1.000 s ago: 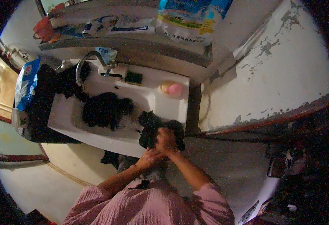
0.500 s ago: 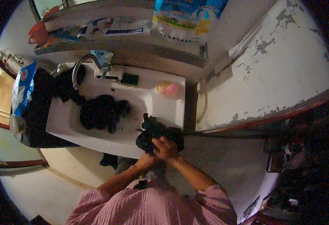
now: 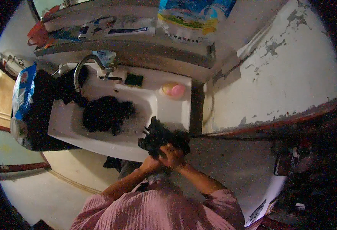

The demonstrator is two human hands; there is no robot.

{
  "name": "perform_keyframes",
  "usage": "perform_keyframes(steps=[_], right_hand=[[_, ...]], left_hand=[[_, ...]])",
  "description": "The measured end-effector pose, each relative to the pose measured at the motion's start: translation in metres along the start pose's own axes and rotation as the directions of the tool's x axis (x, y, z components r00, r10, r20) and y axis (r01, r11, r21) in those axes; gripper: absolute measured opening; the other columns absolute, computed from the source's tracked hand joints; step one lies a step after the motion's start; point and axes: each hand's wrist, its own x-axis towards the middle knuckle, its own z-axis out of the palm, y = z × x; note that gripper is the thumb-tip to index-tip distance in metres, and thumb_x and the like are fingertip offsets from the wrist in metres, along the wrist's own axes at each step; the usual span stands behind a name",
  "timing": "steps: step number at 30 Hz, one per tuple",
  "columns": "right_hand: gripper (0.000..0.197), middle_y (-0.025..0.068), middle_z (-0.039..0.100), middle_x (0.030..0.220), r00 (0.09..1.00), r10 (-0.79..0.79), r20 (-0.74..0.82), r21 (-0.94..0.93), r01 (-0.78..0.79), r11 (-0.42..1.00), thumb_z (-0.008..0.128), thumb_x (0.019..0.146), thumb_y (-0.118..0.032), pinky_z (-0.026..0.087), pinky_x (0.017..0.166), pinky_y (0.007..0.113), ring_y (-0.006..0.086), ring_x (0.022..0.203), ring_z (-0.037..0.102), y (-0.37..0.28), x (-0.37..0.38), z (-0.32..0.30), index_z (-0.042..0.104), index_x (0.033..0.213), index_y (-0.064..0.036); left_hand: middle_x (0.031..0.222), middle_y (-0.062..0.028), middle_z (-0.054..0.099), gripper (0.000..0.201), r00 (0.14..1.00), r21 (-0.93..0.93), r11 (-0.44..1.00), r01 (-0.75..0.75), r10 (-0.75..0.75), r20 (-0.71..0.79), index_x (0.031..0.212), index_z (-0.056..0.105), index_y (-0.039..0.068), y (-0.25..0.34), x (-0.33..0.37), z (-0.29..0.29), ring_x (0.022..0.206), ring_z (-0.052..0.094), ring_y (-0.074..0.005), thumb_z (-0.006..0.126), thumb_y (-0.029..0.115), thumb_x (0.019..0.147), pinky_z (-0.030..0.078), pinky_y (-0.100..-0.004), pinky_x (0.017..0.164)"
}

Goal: The person washes black clothes by hand in a white sink, scrubbing them with detergent and rinsing them under a faucet, and later uses a red brush on the fabric.

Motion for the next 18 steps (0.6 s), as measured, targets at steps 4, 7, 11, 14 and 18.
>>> perform_keyframes(steps=[4, 7, 11, 14, 18], right_hand=[[0.033, 0.0108, 0.058, 0.092, 0.988, 0.145, -0.050, -0.159, -0.151, 0.976, 0.063, 0.070, -0.017, 0.049, 0.065, 0.039, 0.0321, 0.079, 0.059, 0.091, 0.030, 0.042, 0.055, 0.101, -0.0082], [0.027, 0.0118, 0.060, 0.092, 0.924, 0.364, 0.117, -0.261, -0.325, 0.909, 0.063, 0.073, -0.020, 0.048, 0.065, 0.039, 0.0336, 0.080, 0.059, 0.057, 0.098, 0.024, 0.056, 0.097, -0.0081], [0.025, 0.0135, 0.062, 0.085, 0.959, 0.279, 0.046, 0.089, -0.282, 0.955, 0.062, 0.076, -0.023, 0.048, 0.069, 0.038, 0.0317, 0.081, 0.060, 0.029, 0.078, -0.001, 0.058, 0.092, -0.0038], [0.031, 0.0165, 0.060, 0.096, 0.988, 0.143, 0.064, 0.198, -0.153, 0.968, 0.059, 0.077, -0.026, 0.047, 0.074, 0.041, 0.0358, 0.087, 0.057, 0.001, 0.009, -0.003, 0.058, 0.100, -0.0058], [0.025, 0.0176, 0.061, 0.090, 0.948, 0.319, 0.014, -0.041, -0.319, 0.947, 0.059, 0.075, -0.018, 0.048, 0.069, 0.039, 0.0340, 0.081, 0.058, 0.080, 0.015, 0.029, 0.055, 0.097, -0.0054]], left_hand=[[0.119, -0.0110, 0.051, 0.027, 0.958, 0.229, 0.943, -0.243, 0.270, -0.095, 0.097, 0.061, 0.009, 0.017, 0.020, -0.003, 0.115, 0.043, -0.0254, 0.053, 0.010, 0.071, 0.027, -0.0463, 0.100], [0.118, -0.0109, 0.051, 0.035, 0.968, 0.321, 0.917, -0.238, 0.253, -0.004, 0.107, 0.058, 0.012, 0.008, 0.014, -0.006, 0.113, 0.044, -0.0267, 0.060, 0.023, 0.073, 0.024, -0.0480, 0.100], [0.119, -0.0124, 0.051, 0.027, 0.966, 0.316, 0.918, -0.239, 0.259, -0.023, 0.098, 0.061, 0.009, 0.015, 0.013, -0.017, 0.116, 0.043, -0.0256, 0.052, 0.011, 0.073, 0.025, -0.0463, 0.101], [0.117, -0.0129, 0.052, 0.028, 0.974, 0.155, 0.987, 0.048, -0.081, 0.214, 0.099, 0.061, 0.008, 0.016, 0.006, -0.016, 0.112, 0.045, -0.0259, 0.052, 0.010, 0.072, 0.028, -0.0455, 0.099], [0.116, -0.0111, 0.052, 0.028, 0.987, 0.169, 0.973, -0.159, 0.161, 0.002, 0.101, 0.060, 0.010, 0.007, 0.022, 0.005, 0.110, 0.045, -0.0260, 0.056, 0.016, 0.074, 0.029, -0.0447, 0.098]])
